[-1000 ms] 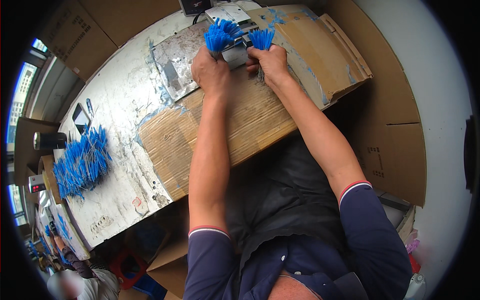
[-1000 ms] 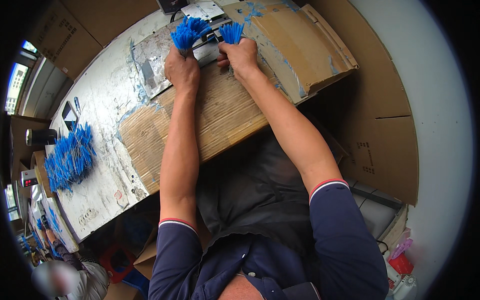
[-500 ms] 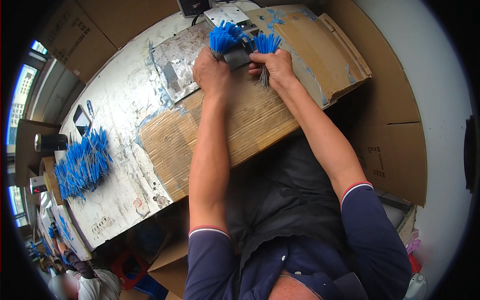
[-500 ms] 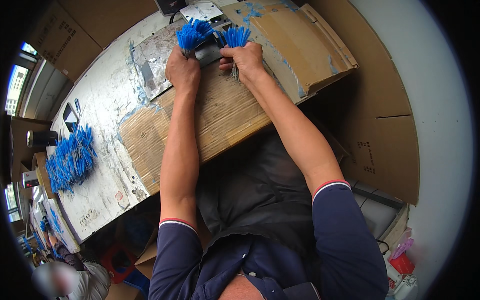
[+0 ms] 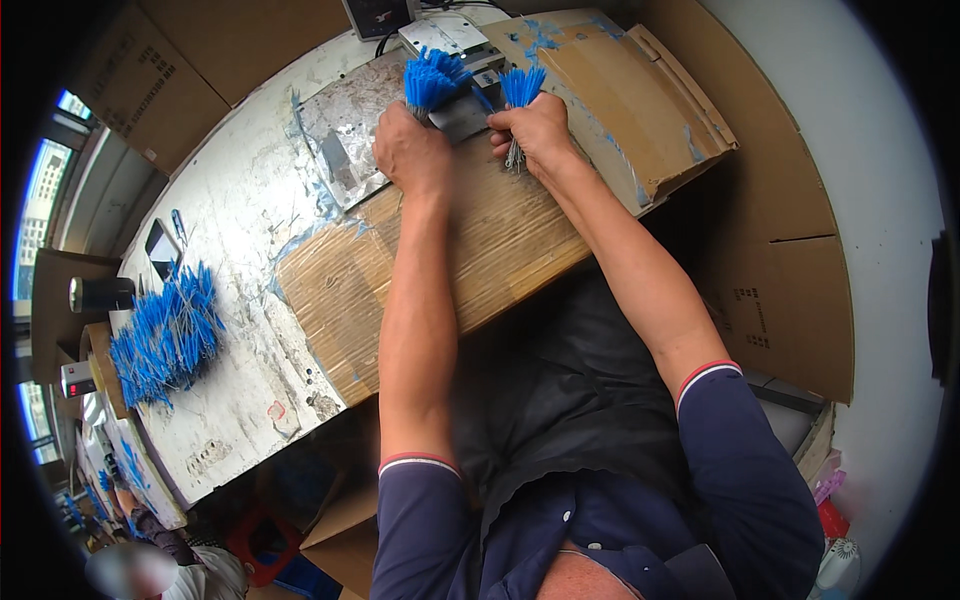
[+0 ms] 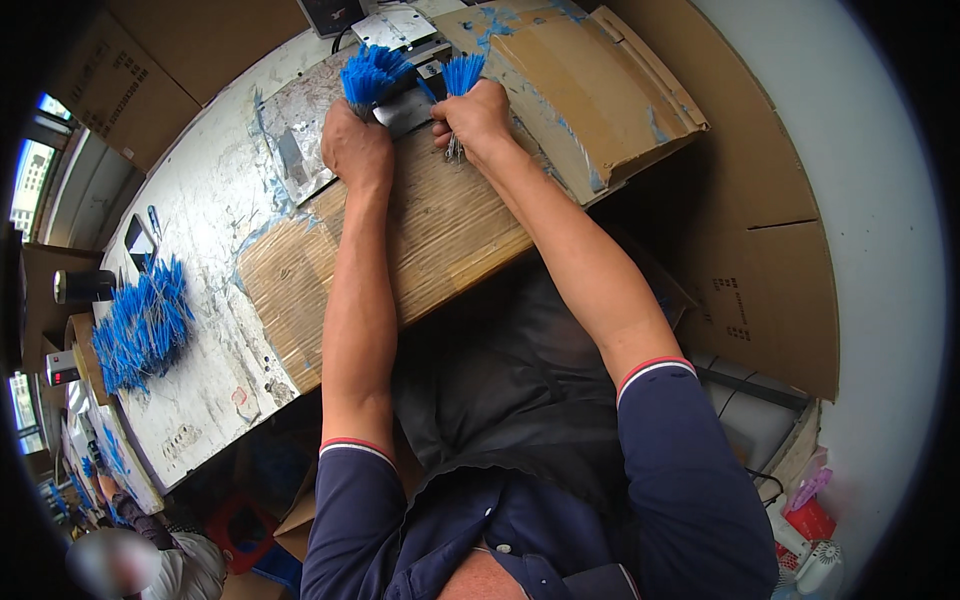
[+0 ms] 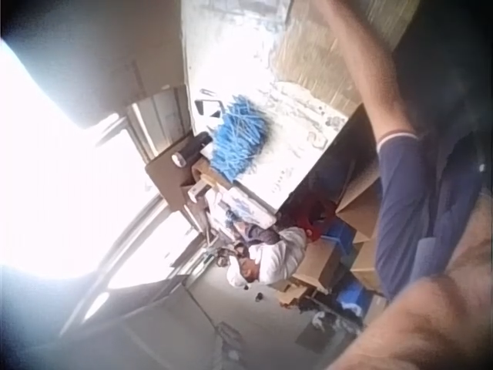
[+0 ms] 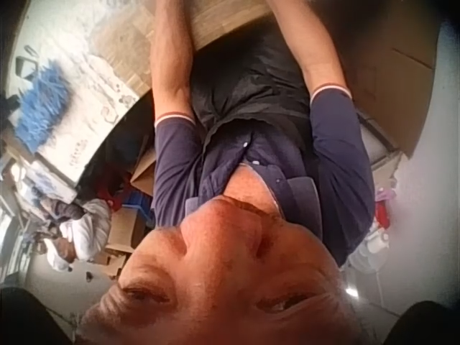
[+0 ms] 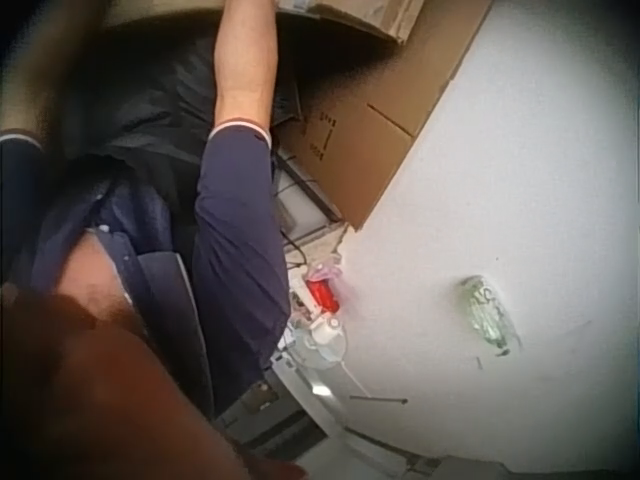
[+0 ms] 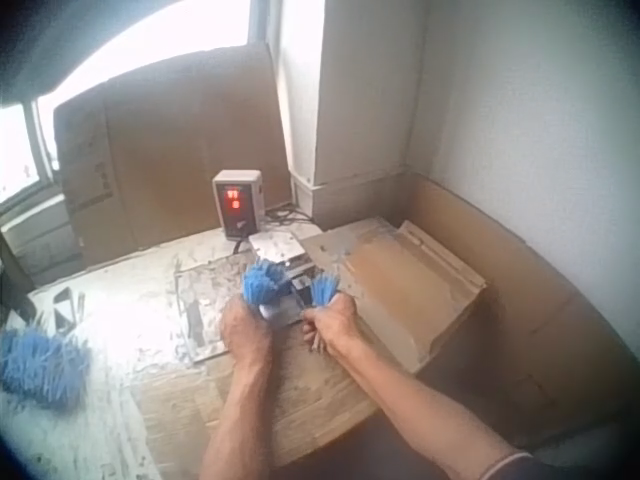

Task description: Bundling blue bristles and securing them into metal holders using a mechanical press.

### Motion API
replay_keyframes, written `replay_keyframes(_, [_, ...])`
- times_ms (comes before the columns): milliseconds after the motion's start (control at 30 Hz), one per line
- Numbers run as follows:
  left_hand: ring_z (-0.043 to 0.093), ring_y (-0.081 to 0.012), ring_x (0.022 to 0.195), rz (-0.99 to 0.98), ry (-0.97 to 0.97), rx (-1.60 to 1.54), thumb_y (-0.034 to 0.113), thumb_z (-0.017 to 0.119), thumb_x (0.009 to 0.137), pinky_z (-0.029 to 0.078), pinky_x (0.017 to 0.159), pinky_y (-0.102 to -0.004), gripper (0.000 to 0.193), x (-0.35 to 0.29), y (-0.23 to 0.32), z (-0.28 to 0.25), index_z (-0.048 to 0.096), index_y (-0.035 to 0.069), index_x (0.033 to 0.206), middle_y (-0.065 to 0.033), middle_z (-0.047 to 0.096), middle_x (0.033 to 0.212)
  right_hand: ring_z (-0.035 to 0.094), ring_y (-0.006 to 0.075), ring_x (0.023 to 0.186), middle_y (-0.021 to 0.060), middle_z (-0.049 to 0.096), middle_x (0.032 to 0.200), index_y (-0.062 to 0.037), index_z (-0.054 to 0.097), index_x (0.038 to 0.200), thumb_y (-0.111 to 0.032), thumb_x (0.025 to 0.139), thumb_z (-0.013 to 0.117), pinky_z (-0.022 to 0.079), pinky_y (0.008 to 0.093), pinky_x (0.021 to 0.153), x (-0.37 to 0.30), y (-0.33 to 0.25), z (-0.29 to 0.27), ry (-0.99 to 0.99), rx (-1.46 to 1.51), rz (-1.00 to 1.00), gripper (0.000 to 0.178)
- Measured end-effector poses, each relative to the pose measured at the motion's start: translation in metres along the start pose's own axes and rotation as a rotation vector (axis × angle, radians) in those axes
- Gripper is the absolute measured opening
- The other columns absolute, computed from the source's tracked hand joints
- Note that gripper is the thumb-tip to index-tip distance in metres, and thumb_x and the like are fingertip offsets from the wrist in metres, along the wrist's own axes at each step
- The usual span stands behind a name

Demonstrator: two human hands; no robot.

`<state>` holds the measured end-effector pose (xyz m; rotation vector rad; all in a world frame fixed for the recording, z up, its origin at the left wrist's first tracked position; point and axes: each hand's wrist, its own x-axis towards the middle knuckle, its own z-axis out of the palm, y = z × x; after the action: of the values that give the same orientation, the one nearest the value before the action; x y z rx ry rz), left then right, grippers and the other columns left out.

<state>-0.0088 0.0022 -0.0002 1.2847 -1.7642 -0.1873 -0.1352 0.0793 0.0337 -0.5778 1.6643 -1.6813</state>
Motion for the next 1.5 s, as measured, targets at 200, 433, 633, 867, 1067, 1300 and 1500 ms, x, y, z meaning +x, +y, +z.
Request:
replay_keyframes(200, [0.062,-0.0425,0.085,-0.09,0.079,-0.146,0.005,0.066,0.082,0.047,0.076,-0.0516,0.011,0.002,0.002,-0.005,0.057,0.002,0.087,-0.02,0.063,0.087,0.068,0.024,0.052,0.0169,0.066,0.068,0.0085,0.061,0.072,0.006,0.075,0.071,0.055,0.0344,0.038,0.009,0.0,0.013,0.08,-0.071,-0.013,0.011])
replay_keyframes(433, [0.062,-0.0423,0.086,-0.08,0.047,-0.153,0.006,0.068,0.081,0.046,0.077,-0.052,0.012,0.003,-0.001,-0.003,0.057,0.003,0.086,-0.0189,0.065,0.085,0.065,0.0209,0.05,0.0135,0.065,0.069,0.005,0.061,0.077,0.004,0.076,0.075,0.054,0.0325,0.041,0.009,-0.005,0.018,0.063,-0.127,0.033,0.014])
replay_keyframes(633, [0.063,-0.0417,0.085,-0.063,-0.005,-0.168,0.009,0.068,0.08,0.047,0.077,-0.0517,0.012,0.002,-0.001,-0.003,0.06,0.004,0.086,-0.0191,0.066,0.084,0.068,0.0251,0.058,0.0163,0.066,0.076,0.0067,0.063,0.085,-0.001,0.082,0.073,0.059,0.0366,0.047,0.006,-0.006,0.014,0.036,0.116,0.123,0.013])
replay_keyframes(867, [0.065,-0.0418,0.08,-0.027,-0.081,-0.12,0.008,0.067,0.079,0.049,0.074,-0.0518,0.009,0.002,0.007,-0.005,0.061,0.004,0.085,-0.0202,0.067,0.081,0.068,0.0246,0.062,0.014,0.068,0.081,0.0046,0.064,0.092,-0.001,0.083,0.073,0.061,0.0382,0.053,0.008,0.012,0.001,-0.059,0.407,0.005,0.014])
replay_keyframes(1067, [0.065,-0.0417,0.081,-0.041,-0.12,-0.091,0.007,0.066,0.079,0.049,0.075,-0.0514,0.009,0.001,0.007,-0.009,0.063,0.004,0.087,-0.02,0.068,0.083,0.066,0.0213,0.053,0.0132,0.065,0.073,0.0021,0.063,0.09,0.002,0.081,0.072,0.057,0.0339,0.044,-0.007,0.005,0.001,-0.005,0.292,0.009,0.013])
replay_keyframes(1300, [0.067,-0.042,0.084,0.028,-0.139,-0.028,0.019,0.07,0.083,0.049,0.075,-0.0515,0.017,0.001,0.001,-0.005,0.064,0.005,0.091,-0.0195,0.07,0.086,0.063,0.0201,0.048,0.0121,0.064,0.069,0.0027,0.062,0.086,0.003,0.076,0.07,0.056,0.0326,0.041,-0.012,-0.003,-0.009,-0.088,0.24,0.086,0.014])
replay_keyframes(1500, [0.066,-0.0411,0.085,0.082,-0.09,0.031,0.015,0.069,0.082,0.049,0.076,-0.051,0.015,0.0,0.001,-0.002,0.064,0.003,0.089,-0.019,0.07,0.091,0.064,0.0208,0.052,0.0115,0.063,0.072,0.0033,0.06,0.088,0.005,0.076,0.068,0.057,0.0334,0.043,-0.01,-0.003,-0.006,-0.139,0.085,0.043,0.014])
